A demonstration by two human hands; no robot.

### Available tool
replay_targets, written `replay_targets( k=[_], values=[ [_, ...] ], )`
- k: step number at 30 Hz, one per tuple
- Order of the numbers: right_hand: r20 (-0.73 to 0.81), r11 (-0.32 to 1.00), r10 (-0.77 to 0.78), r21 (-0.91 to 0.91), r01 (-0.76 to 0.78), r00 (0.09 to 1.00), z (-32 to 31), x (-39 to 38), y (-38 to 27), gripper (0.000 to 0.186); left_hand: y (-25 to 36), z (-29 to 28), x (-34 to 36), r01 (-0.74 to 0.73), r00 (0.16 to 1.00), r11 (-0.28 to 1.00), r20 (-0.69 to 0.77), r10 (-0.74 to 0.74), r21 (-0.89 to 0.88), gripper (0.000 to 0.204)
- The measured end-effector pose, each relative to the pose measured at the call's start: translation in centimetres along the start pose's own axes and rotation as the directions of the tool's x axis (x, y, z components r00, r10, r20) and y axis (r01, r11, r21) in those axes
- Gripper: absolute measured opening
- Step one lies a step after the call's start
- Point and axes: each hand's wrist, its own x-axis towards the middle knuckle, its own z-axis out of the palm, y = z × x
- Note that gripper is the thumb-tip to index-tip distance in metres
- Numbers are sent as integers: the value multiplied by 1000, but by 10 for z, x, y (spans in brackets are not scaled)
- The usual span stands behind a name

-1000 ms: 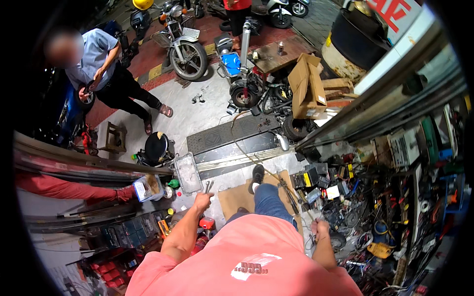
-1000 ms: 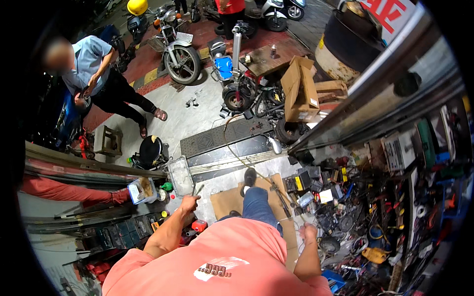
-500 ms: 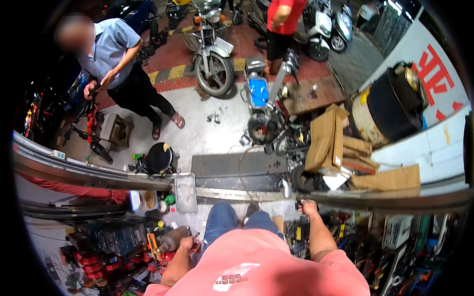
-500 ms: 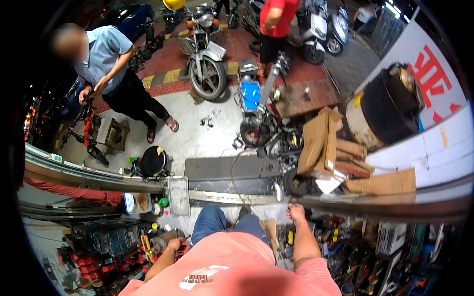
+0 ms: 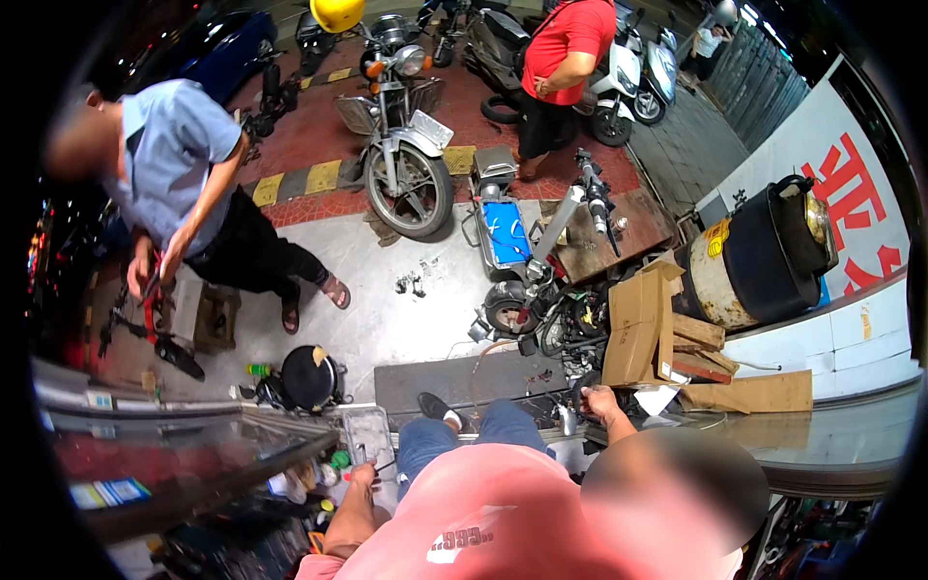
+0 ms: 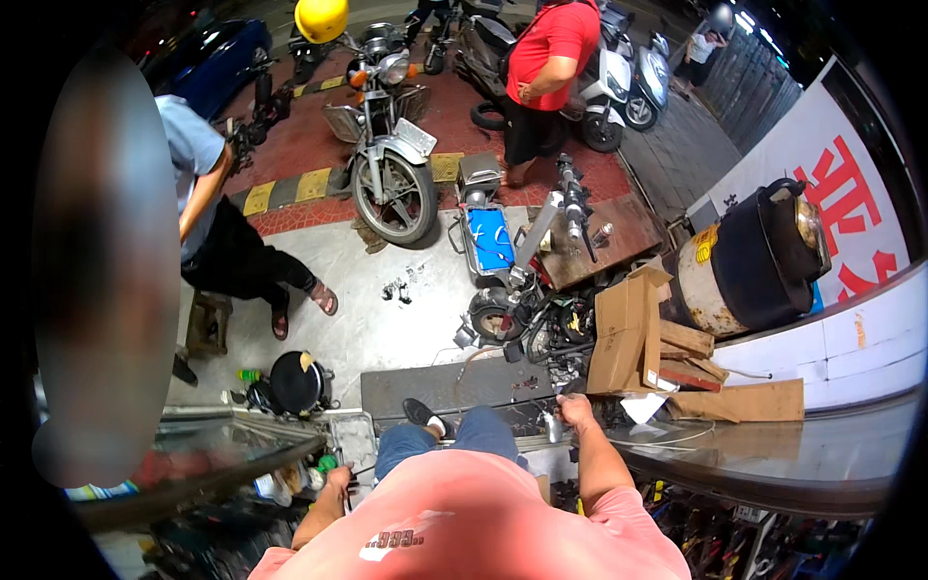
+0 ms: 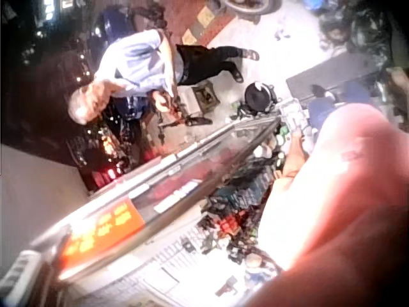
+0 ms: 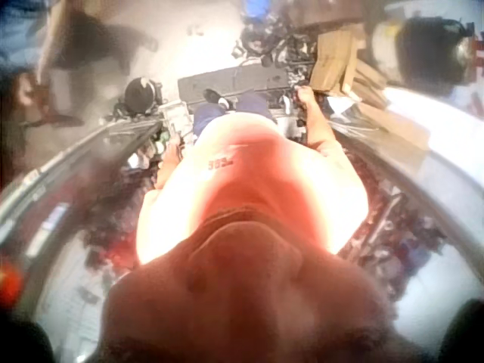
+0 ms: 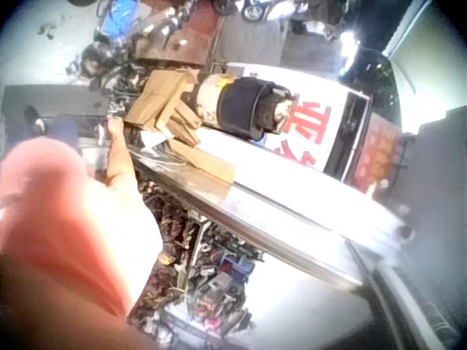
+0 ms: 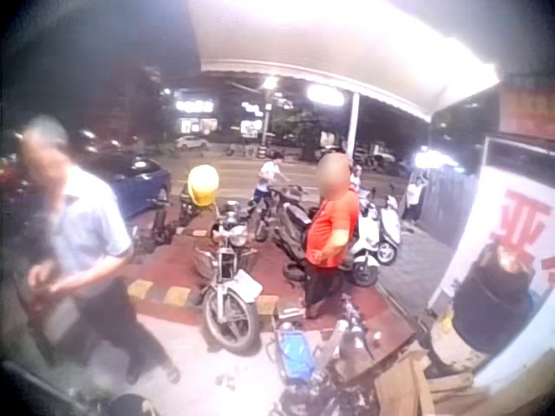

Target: The person repairs a scooter by first retrieving a wrench and then working on the rear wheel and brake cable. They squat on the floor to adjust the brake mechanism and later move to the handlebars to manipulate the brake lever and cable. The person also briefly handles a small black component at a cluttered workbench.

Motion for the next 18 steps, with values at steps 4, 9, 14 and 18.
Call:
replay_targets(
  k=[4,9,14,18],
  values=[
    [-53,996,63,74,-59,997,31,4,-34,26,158,-4,-40,-358,925,862,12,379,358,61],
    [-23,985,121,124,-117,992,66,38,-74,28,330,18,-74,-694,667,513,182,722,506,74],
    [-6,979,125,164,-122,992,105,124,-127,28,492,47,-101,-750,657,622,142,740,225,67],
    [39,990,-58,127,53,998,146,203,-238,31,636,77,-106,-826,546,563,230,805,-8,63]
  ],
)
